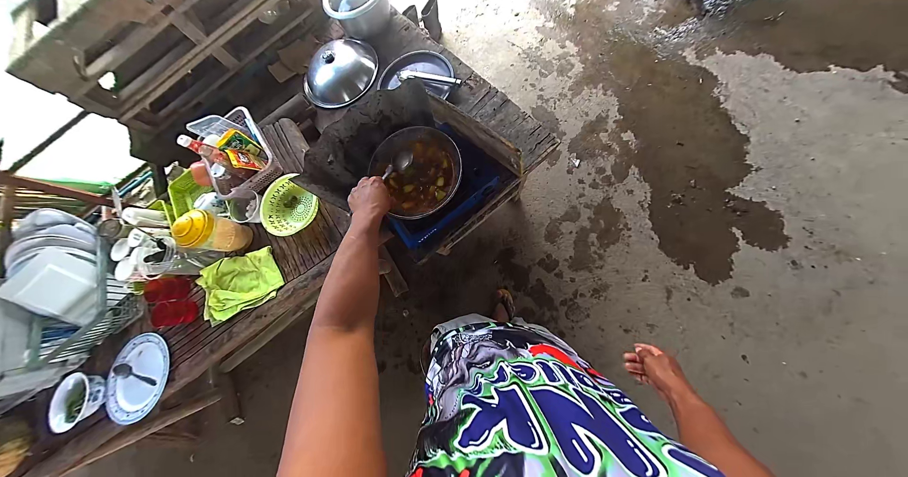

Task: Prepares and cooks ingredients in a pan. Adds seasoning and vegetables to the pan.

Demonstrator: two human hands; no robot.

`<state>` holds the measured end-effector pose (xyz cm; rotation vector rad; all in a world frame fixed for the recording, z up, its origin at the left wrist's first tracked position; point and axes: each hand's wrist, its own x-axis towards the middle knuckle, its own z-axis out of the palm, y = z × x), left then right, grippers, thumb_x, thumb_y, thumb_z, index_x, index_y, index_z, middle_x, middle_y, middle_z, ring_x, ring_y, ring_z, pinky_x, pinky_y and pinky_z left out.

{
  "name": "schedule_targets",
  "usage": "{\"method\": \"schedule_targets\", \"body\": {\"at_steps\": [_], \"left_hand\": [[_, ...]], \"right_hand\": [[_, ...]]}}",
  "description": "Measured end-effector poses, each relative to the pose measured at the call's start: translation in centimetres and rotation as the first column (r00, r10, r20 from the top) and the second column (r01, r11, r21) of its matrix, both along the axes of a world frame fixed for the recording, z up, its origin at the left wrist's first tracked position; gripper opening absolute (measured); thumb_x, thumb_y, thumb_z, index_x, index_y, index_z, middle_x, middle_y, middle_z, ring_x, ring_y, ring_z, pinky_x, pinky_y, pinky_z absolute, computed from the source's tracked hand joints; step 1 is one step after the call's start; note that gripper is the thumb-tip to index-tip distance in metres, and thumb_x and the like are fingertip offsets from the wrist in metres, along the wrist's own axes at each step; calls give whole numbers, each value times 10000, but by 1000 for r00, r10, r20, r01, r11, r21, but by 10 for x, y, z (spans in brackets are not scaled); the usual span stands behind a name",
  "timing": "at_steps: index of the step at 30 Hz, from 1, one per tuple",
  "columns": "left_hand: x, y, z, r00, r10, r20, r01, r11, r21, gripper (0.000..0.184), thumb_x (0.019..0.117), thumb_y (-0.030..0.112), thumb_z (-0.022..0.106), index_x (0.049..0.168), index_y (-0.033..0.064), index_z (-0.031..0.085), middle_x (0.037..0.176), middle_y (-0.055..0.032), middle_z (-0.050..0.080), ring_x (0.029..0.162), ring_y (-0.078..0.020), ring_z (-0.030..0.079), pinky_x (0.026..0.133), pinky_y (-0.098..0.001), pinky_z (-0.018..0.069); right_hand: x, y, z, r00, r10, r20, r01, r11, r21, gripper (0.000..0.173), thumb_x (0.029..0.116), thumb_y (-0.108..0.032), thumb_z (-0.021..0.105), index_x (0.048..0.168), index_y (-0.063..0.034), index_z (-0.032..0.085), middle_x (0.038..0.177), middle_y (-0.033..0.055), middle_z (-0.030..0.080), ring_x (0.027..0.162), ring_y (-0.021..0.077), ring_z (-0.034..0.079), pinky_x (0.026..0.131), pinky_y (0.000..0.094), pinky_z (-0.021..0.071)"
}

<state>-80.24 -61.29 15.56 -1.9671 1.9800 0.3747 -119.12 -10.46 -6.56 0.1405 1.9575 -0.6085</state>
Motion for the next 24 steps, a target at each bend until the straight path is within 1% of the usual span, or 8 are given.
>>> {"method": "schedule_targets", "body": {"at_steps": [5, 8, 11, 15, 18, 20, 22, 24], "left_hand": [[30, 15, 1, 999, 29, -44, -33, 996, -80, 369, 960, 140, 597, 1322, 89, 642, 1350, -227, 608, 1165, -451, 633, 885, -666, 519], [45, 32, 5, 997, 17, -70, -27, 988, -150, 395, 993, 153, 549, 1383, 101, 586, 1334, -248, 603, 1084, -464, 662, 853, -649, 534], [65, 52, 4, 992, -7, -124, -14, 985, -170, 405, 1012, 164, 510, 1408, 120, 583, 1307, -231, 629, 1089, -445, 666, 862, -637, 531], [108, 94, -1, 948, 56, -313, -100, 987, -128, 403, 1035, 187, 460, 1415, 128, 577, 1328, -207, 635, 1171, -417, 644, 917, -638, 518], [170, 149, -21, 727, 212, -653, -343, 936, -77, 397, 1092, 197, 393, 1443, 77, 534, 1212, -230, 691, 1118, -396, 682, 937, -614, 534], [221, 210, -49, 489, 239, -839, -499, 866, -45, 377, 1104, 177, 400, 1437, 26, 496, 1058, -235, 684, 908, -360, 693, 835, -547, 566], [279, 281, -77, 318, 340, -885, -621, 780, 77, 402, 1076, 136, 408, 1450, -7, 445, 961, -176, 650, 774, -260, 647, 757, -444, 566], [339, 360, -104, 203, 513, -834, -752, 627, 203, 398, 1058, 132, 418, 1428, -11, 458, 971, -154, 627, 754, -221, 609, 727, -402, 545]], "right_hand": [[16, 13, 0, 998, 63, -16, -62, 997, 53, 348, 1117, -186, 435, 1401, 5, 495, 1154, 214, 621, 842, 250, 648, 746, 415, 547], [18, 11, -1, 986, 142, -88, -134, 986, 97, 411, 1107, -311, 489, 1352, 16, 534, 1072, 213, 617, 812, 257, 630, 748, 438, 542], [22, -5, 0, 944, 267, -196, -243, 960, 140, 538, 1122, -433, 383, 1257, 40, 602, 1013, 211, 609, 824, 271, 601, 759, 463, 511], [49, -43, 10, 811, 501, -301, -451, 864, 223, 628, 1136, -415, 271, 1208, 96, 630, 1124, 342, 624, 963, 429, 625, 867, 605, 481], [98, -72, 16, 796, 535, -283, -515, 844, 146, 542, 1145, -351, 261, 1291, 38, 609, 1066, 278, 598, 816, 328, 577, 766, 525, 494], [136, -88, 9, 798, 551, -242, -554, 830, 64, 421, 1131, -220, 312, 1412, 32, 498, 1074, 248, 595, 796, 285, 599, 748, 484, 523], [182, -104, 3, 794, 586, -161, -594, 805, 3, 439, 1121, -175, 334, 1521, 4, 362, 1254, 290, 591, 912, 334, 690, 802, 488, 576], [232, -114, -2, 744, 660, -105, -665, 747, -15, 457, 1133, -238, 361, 1523, -1, 366, 1339, 313, 544, 1016, 389, 667, 854, 526, 562]]}}
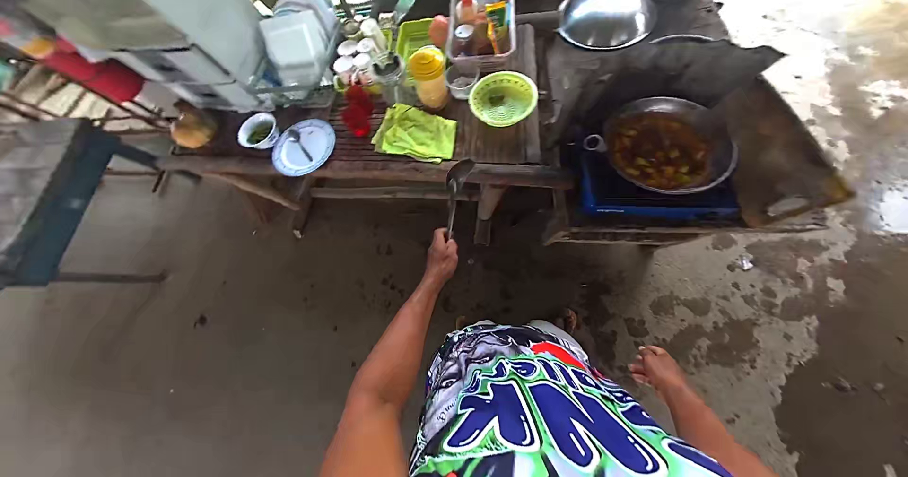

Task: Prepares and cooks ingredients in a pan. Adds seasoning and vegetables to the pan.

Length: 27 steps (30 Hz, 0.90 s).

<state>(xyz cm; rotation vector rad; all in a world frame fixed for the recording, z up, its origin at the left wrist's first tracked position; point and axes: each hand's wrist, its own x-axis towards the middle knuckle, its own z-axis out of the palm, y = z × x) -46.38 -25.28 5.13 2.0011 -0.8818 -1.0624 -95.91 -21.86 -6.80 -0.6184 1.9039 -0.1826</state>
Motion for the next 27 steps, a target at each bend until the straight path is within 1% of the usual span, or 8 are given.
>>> {"method": "schedule_targets", "body": {"at_steps": [3, 6, 11, 13, 18, 21, 23, 27], "left_hand": [[77, 121, -29, 913, 407, -10, -402, 905, 137, 324, 1089, 223, 454, 1281, -11, 568, 855, -102, 560, 669, -186, 513, 634, -373, 474], [129, 225, -31, 620, 775, -121, -745, 630, 219, 327, 1116, 333, 436, 1184, 37, 559, 660, 7, 390, 465, -100, 356, 435, -264, 363], [177, 299, -33, 147, 933, -328, -970, 200, 134, 173, 1118, 265, 443, 1087, 98, 474, 635, 28, 418, 427, -75, 427, 401, -226, 431], [199, 293, -35, 107, 919, -379, -987, 143, 68, 114, 1100, 191, 487, 1126, 80, 479, 701, -8, 482, 477, -98, 500, 441, -246, 487], [289, 222, -29, 42, 847, -530, -997, 70, 34, 147, 1101, 272, 474, 1039, 147, 520, 555, 68, 384, 367, -46, 365, 346, -193, 366], [350, 175, -28, 18, 765, -644, -1000, 26, 2, 227, 1110, 297, 434, 1036, 131, 570, 534, 76, 425, 384, -53, 437, 393, -223, 450], [388, 147, -20, 32, 740, -672, -999, 32, -13, 136, 1105, 204, 458, 1138, 126, 565, 695, 21, 555, 489, -80, 538, 456, -233, 507], [474, 95, -13, 129, 750, -649, -991, 87, -97, 195, 1112, 185, 436, 1266, 133, 545, 742, 24, 536, 421, -39, 397, 373, -173, 363]], "right_hand": [[74, -15, -3, 983, 183, 25, -184, 982, 34, 455, 1131, -269, 381, 1495, 2, 418, 1363, 315, 540, 1058, 400, 662, 880, 526, 556], [143, -37, 1, 945, 319, 71, -323, 944, 59, 435, 1129, -260, 384, 1470, 4, 439, 1348, 287, 551, 1026, 363, 657, 860, 501, 550], [231, -89, -1, 817, 566, 113, -576, 809, 117, 414, 1127, -258, 405, 1441, 3, 474, 1324, 269, 585, 1021, 356, 670, 863, 496, 553], [266, -119, -3, 776, 623, 94, -630, 762, 147, 404, 1126, -254, 410, 1432, -2, 483, 1314, 267, 585, 1008, 351, 663, 854, 492, 546], [381, -195, -6, 698, 714, 60, -714, 686, 139, 402, 1130, -270, 400, 1414, -3, 495, 1271, 253, 600, 968, 326, 663, 832, 481, 547], [458, -232, -2, 645, 759, 89, -763, 632, 134, 405, 1132, -277, 395, 1423, -11, 486, 1265, 256, 599, 959, 330, 659, 823, 479, 546], [508, -259, 6, 595, 794, 129, -803, 579, 142, 414, 1131, -277, 399, 1441, -13, 470, 1276, 264, 594, 975, 348, 659, 834, 494, 548], [606, -303, 30, 492, 834, 249, -867, 495, 55, 433, 1122, -290, 431, 1451, -12, 474, 1308, 279, 589, 1054, 395, 655, 891, 545, 547]]}}
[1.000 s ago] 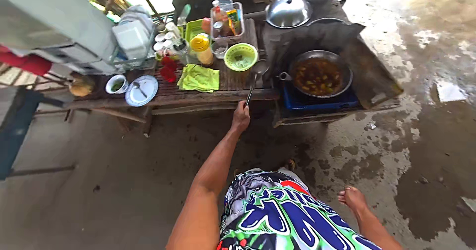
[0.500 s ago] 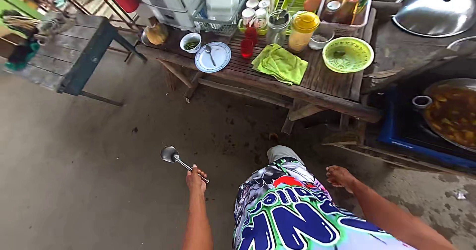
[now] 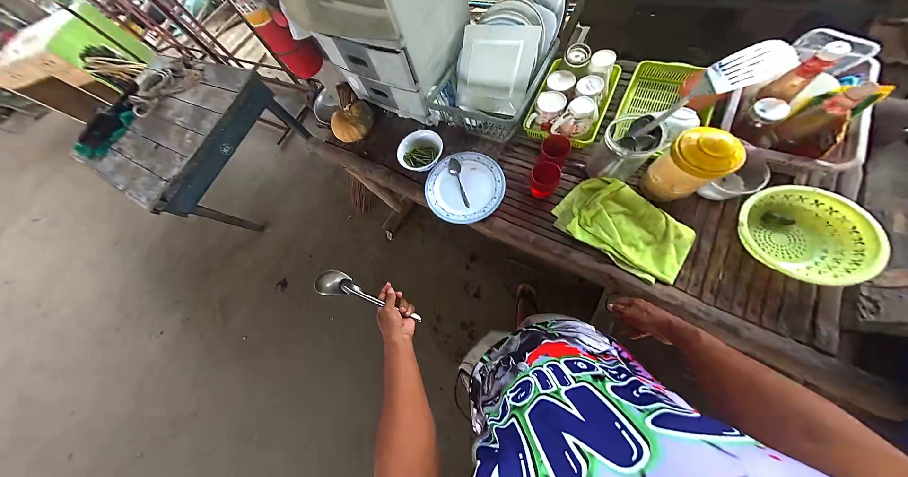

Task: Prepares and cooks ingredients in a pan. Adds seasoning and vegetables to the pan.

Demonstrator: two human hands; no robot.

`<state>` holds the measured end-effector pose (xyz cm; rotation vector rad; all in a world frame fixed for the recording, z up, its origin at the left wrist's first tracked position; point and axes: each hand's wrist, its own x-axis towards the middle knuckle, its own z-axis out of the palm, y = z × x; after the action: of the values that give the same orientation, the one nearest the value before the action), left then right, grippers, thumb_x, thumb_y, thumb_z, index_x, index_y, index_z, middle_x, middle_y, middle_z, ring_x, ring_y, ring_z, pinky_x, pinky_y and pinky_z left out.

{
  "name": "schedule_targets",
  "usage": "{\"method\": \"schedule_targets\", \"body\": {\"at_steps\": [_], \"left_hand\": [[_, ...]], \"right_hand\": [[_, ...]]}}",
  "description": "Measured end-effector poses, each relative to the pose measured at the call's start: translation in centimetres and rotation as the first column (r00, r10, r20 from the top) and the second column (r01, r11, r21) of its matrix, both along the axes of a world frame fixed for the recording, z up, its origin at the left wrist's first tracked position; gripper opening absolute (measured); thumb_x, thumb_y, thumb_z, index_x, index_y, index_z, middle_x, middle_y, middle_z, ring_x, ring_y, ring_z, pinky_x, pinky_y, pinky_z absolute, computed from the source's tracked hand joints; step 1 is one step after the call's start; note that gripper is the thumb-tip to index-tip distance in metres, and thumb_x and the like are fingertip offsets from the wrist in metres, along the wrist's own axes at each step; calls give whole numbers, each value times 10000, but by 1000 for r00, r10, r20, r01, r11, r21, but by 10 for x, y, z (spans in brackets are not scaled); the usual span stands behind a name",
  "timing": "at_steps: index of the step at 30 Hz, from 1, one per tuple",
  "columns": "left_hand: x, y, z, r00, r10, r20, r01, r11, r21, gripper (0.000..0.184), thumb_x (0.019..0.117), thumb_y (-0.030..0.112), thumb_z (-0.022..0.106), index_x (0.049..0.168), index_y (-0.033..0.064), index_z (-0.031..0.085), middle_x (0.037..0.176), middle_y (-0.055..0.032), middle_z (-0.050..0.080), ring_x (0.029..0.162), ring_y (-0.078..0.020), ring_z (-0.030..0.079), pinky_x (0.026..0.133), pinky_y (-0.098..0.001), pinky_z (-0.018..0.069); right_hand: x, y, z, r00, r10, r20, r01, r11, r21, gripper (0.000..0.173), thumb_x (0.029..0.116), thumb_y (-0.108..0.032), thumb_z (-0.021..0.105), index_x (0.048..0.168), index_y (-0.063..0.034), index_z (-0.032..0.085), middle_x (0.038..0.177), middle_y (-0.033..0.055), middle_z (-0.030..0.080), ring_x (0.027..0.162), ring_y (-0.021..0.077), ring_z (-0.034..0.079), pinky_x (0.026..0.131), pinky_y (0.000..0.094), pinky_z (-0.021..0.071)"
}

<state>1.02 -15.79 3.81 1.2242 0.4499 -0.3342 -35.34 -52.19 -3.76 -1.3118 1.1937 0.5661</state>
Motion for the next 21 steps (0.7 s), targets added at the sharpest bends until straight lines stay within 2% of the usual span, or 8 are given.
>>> {"method": "schedule_targets", "body": {"at_steps": [3, 5, 7, 10, 14, 16, 18, 21], "left_hand": [[47, -36, 12, 998, -60, -8, 60, 998, -18, 201, 1118, 310, 425, 1175, 179, 566, 559, 94, 414, 367, -22, 364, 354, -179, 367], [84, -68, 21, 995, -96, -13, 95, 994, -56, 211, 1116, 332, 425, 1116, 175, 566, 534, 94, 403, 355, -22, 355, 347, -179, 358], [117, -101, 21, 989, -140, -38, 137, 989, -55, 178, 1113, 303, 444, 1074, 163, 547, 543, 79, 409, 362, -31, 343, 354, -184, 350], [170, -151, 4, 975, -208, -71, 209, 978, -6, 126, 1079, 284, 531, 1091, 166, 575, 583, 57, 428, 382, -52, 340, 362, -200, 344], [244, -211, -23, 931, -344, -126, 357, 928, 105, 146, 1056, 327, 562, 1055, 181, 566, 613, 38, 444, 396, -62, 336, 361, -215, 325], [273, -225, -48, 889, -438, -135, 454, 881, 130, 260, 1064, 363, 510, 888, 173, 485, 555, 50, 390, 378, -63, 323, 360, -229, 329], [279, -242, -63, 837, -530, -133, 545, 829, 124, 361, 1069, 390, 464, 771, 193, 419, 507, 69, 340, 369, -60, 316, 367, -231, 332], [273, -242, -56, 752, -651, -102, 659, 738, 146, 340, 1090, 365, 385, 790, 206, 412, 512, 81, 344, 381, -49, 345, 386, -221, 361]], "right_hand": [[40, -9, 17, 999, 47, 25, -48, 998, 37, 432, 1114, -319, 449, 1436, -34, 494, 1288, 252, 603, 1043, 371, 660, 884, 532, 549], [64, -11, 26, 1000, 17, 23, -18, 999, 42, 422, 1119, -315, 442, 1431, -38, 499, 1289, 241, 599, 1024, 349, 658, 868, 512, 547], [68, -2, 23, 996, -87, 6, 87, 995, 46, 417, 1122, -302, 431, 1439, -38, 490, 1294, 237, 598, 1016, 340, 664, 861, 497, 555], [51, 29, 13, 947, -315, -68, 318, 948, 26, 430, 1128, -309, 405, 1459, -41, 466, 1306, 238, 605, 1027, 341, 676, 863, 496, 563], [22, 115, 19, 728, -659, -191, 655, 750, -93, 423, 1132, -311, 394, 1447, -41, 477, 1284, 231, 620, 983, 328, 687, 822, 482, 568], [10, 170, 26, 610, -743, -275, 748, 655, -112, 421, 1131, -304, 396, 1449, -39, 473, 1290, 235, 616, 987, 328, 685, 822, 480, 566], [5, 223, 34, 485, -809, -332, 830, 545, -117, 422, 1128, -311, 407, 1450, -47, 475, 1284, 236, 612, 987, 333, 669, 833, 484, 551], [13, 298, 45, 291, -892, -346, 931, 348, -113, 409, 1125, -292, 413, 1439, -40, 481, 1264, 231, 601, 948, 318, 652, 807, 469, 544]]}}
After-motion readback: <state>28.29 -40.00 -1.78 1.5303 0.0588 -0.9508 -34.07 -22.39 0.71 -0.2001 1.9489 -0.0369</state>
